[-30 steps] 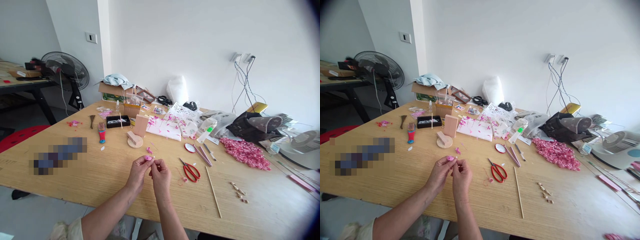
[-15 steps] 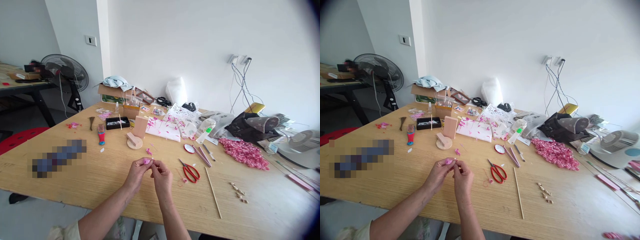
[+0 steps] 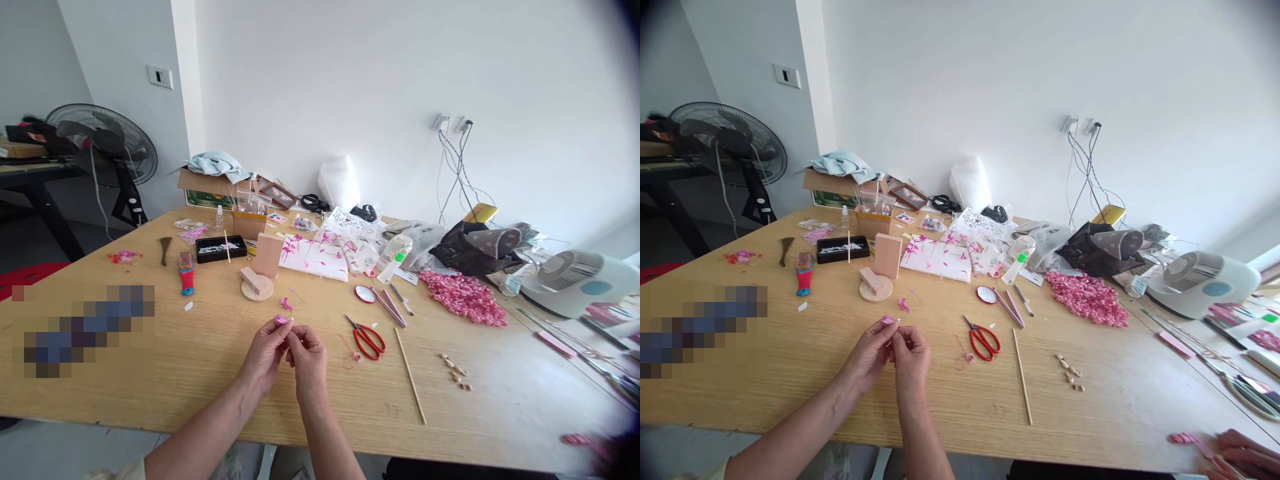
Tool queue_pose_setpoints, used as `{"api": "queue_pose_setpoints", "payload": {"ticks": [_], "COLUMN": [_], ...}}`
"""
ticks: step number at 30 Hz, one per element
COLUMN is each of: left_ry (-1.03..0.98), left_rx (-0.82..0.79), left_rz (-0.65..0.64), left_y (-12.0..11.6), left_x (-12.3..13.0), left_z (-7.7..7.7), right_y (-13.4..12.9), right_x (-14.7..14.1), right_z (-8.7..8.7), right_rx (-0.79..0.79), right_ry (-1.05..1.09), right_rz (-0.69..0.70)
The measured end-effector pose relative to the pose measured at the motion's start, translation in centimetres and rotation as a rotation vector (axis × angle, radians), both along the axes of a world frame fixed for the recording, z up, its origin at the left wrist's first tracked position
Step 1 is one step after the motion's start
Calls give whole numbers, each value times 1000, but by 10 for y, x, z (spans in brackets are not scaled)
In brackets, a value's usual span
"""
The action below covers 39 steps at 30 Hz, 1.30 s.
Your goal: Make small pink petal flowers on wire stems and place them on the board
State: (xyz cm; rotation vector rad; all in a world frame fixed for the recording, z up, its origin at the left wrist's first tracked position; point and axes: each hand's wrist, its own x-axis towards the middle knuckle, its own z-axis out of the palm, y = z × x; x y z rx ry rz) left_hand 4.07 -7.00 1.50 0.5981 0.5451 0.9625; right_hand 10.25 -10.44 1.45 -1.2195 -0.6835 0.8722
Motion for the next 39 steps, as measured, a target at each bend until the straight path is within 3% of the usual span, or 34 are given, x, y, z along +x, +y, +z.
{"api": "queue_pose_setpoints", "payload": {"ticks": [6,14,26,39], "left_ry": [-7,61,102,104], "left_rx": [-13,71,129,66], "left_rz": [-5,131,92,116], "left_y": [-5,-9,-14,-13], "left_x": [3,9,13,14], "left_z": [-3,-8,-10,-12], "right_y": [-2,-4,-7,-8], "right_x": [2,7,12,15], "right_z": [-3,-10,-19,-21], "right_rx": [13,-18,-16,-45], "right_ry": [-2,-231,-388,-458], "right_rz": [-57,-105,-144,-146]}}
